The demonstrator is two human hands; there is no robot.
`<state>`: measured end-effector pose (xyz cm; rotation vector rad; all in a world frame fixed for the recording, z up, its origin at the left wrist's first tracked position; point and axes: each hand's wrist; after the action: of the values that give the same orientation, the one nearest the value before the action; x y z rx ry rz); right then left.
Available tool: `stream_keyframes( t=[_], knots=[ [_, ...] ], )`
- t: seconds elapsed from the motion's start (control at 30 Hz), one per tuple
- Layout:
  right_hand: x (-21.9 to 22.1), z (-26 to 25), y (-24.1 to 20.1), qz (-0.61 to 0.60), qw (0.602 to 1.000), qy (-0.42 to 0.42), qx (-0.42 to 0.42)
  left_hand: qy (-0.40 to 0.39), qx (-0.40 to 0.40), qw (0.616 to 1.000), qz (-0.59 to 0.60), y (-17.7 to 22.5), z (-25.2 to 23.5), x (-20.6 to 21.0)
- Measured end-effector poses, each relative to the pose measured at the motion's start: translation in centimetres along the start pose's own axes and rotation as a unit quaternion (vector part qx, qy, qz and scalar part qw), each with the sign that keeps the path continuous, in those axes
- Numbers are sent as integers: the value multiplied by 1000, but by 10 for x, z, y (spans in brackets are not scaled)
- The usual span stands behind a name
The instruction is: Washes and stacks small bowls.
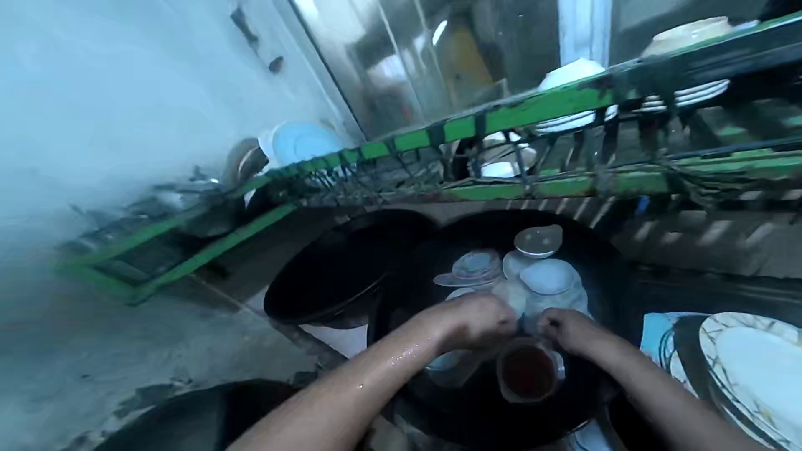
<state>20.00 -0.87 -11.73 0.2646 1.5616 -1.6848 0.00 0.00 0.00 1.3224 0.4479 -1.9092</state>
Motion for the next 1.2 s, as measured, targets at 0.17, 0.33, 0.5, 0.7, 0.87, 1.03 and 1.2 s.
stream_keyframes(
  t=[0.17,0.33,0.5,0.7,0.87,1.03,1.2],
  knots=[
    [15,-17,-5,182,968,-97,143,-136,-153,972,117,-58,1,75],
    [30,-35,0,205,945,-207,149,-163,-123,972,120,-57,-5,105],
    [39,-48,0,143,961,-191,139,-141,-93,966,197,-73,-17,119],
    [50,-61,8,80,969,-167,162,-90,-114,934,327,-82,-25,125],
    [53,-68,9,159,956,-213,121,18,-87,954,288,-85,-39,124],
    [42,-67,-8,218,950,-196,105,59,-111,938,324,-91,-47,120],
    [23,-62,9,140,979,-95,112,48,-112,922,367,-92,-55,120]
  ],
)
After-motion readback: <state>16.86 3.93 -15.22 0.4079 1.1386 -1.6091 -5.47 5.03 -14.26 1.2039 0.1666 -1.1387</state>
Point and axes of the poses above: each hand's wrist, its own z-axis away from the middle knuckle, its own x-axis out of the palm, y = z × x, and after that the axes turned 10 degrees about -x, right-handed
